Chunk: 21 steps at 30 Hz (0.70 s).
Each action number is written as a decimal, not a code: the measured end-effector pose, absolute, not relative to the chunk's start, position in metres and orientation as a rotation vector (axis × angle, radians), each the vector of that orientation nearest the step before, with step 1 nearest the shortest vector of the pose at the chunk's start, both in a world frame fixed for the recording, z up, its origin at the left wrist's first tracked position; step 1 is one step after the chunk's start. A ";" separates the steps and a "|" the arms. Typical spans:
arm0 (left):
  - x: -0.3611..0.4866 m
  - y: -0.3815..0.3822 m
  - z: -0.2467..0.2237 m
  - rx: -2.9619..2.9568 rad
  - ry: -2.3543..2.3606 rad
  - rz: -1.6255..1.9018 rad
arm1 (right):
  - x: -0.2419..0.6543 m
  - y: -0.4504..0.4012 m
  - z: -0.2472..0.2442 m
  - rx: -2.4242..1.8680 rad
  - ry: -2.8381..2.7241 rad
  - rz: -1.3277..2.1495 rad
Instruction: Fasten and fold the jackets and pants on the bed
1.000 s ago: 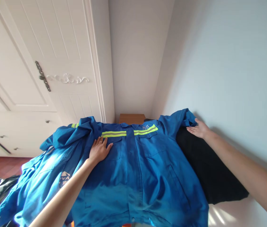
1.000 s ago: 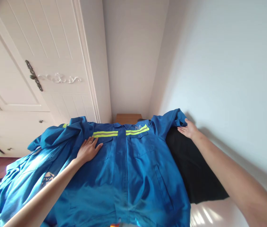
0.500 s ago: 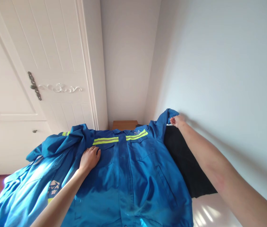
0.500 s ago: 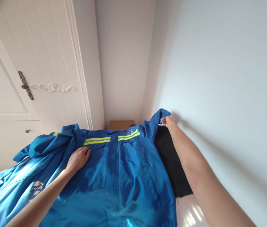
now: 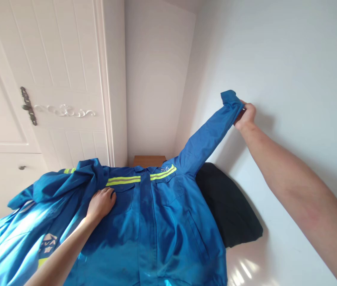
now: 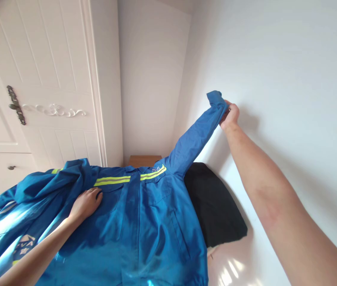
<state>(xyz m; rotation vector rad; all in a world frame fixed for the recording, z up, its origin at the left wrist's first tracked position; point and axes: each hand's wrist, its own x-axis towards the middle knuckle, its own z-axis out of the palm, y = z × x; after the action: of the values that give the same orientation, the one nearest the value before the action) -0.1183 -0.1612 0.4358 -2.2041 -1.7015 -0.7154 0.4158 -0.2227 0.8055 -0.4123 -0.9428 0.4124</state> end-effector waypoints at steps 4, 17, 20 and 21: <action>-0.117 -0.162 0.437 -2.209 -1.702 -0.737 | 0.380 -0.233 0.812 -0.449 -1.042 0.483; -0.115 -0.169 0.440 -2.268 -1.622 -0.854 | 0.147 -0.346 0.534 -0.709 -3.204 0.396; -0.115 -0.173 0.443 -2.356 -1.577 -0.916 | 0.164 -0.337 0.513 -0.586 -3.253 0.155; -0.114 -0.175 0.444 -2.388 -1.570 -0.943 | 0.175 -0.328 0.516 -0.606 -3.185 0.068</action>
<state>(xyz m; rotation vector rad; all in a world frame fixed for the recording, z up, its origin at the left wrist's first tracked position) -0.1137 -0.1751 0.4444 -2.3876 -1.5704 -0.9427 0.1747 -0.3284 0.5164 -0.6060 -3.1849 0.0680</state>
